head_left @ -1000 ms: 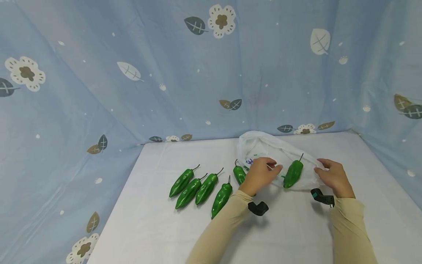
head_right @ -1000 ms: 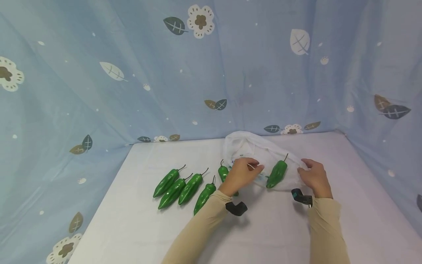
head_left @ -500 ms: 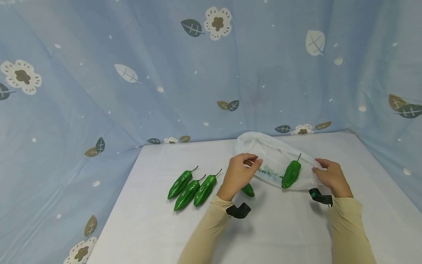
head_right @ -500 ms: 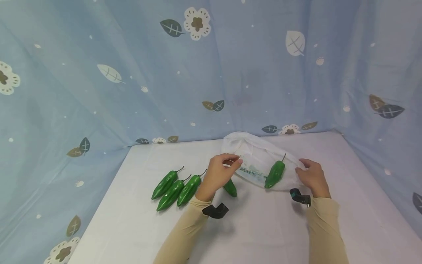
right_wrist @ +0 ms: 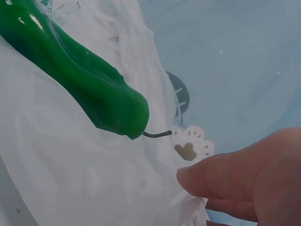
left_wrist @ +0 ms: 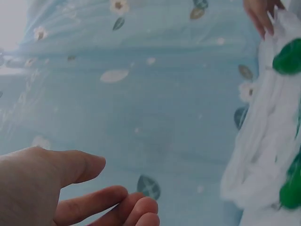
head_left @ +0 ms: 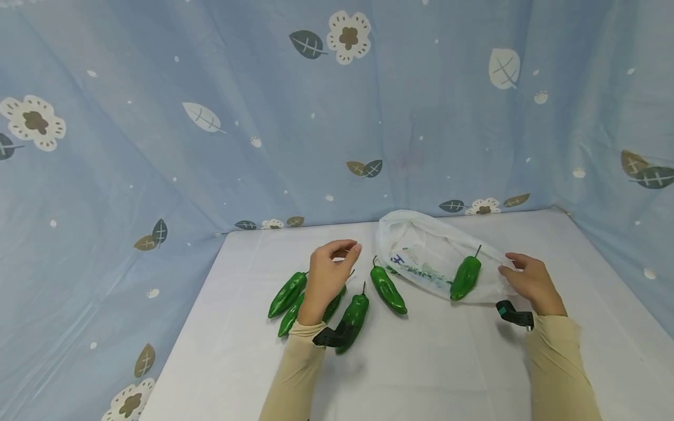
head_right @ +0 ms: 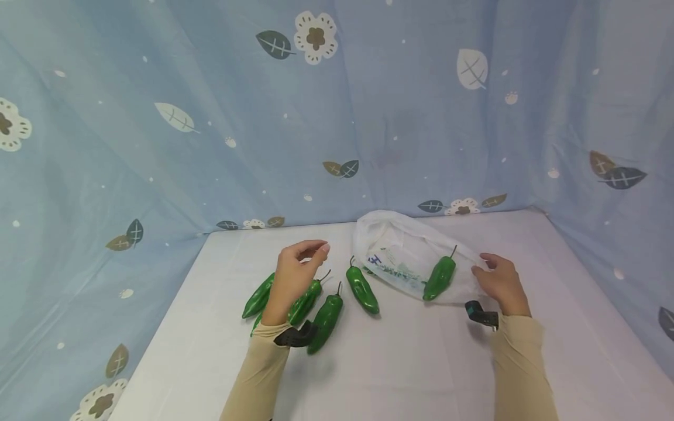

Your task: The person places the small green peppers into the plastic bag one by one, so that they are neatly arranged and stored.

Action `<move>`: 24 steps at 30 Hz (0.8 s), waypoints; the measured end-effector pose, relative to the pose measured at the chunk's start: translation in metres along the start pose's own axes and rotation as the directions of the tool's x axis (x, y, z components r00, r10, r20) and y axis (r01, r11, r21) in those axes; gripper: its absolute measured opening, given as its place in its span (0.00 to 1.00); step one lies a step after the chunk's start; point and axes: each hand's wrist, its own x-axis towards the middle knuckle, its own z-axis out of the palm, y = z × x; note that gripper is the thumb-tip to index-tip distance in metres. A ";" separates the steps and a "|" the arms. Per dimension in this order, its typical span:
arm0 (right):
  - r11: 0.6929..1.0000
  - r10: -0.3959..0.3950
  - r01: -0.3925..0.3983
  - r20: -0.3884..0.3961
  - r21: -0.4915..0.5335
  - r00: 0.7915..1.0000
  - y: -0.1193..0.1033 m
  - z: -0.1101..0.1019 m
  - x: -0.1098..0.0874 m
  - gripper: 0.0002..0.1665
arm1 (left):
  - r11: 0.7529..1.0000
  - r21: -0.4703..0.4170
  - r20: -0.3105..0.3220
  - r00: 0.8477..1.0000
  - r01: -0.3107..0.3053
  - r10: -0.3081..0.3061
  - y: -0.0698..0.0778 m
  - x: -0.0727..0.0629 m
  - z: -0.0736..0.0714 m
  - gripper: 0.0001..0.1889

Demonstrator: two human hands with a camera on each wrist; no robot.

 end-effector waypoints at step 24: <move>0.999 0.015 -0.012 0.078 -0.045 0.997 0.003 -0.006 -0.001 0.47 | 0.972 0.037 -0.263 0.940 0.234 -0.216 -0.053 -0.016 -0.092 0.17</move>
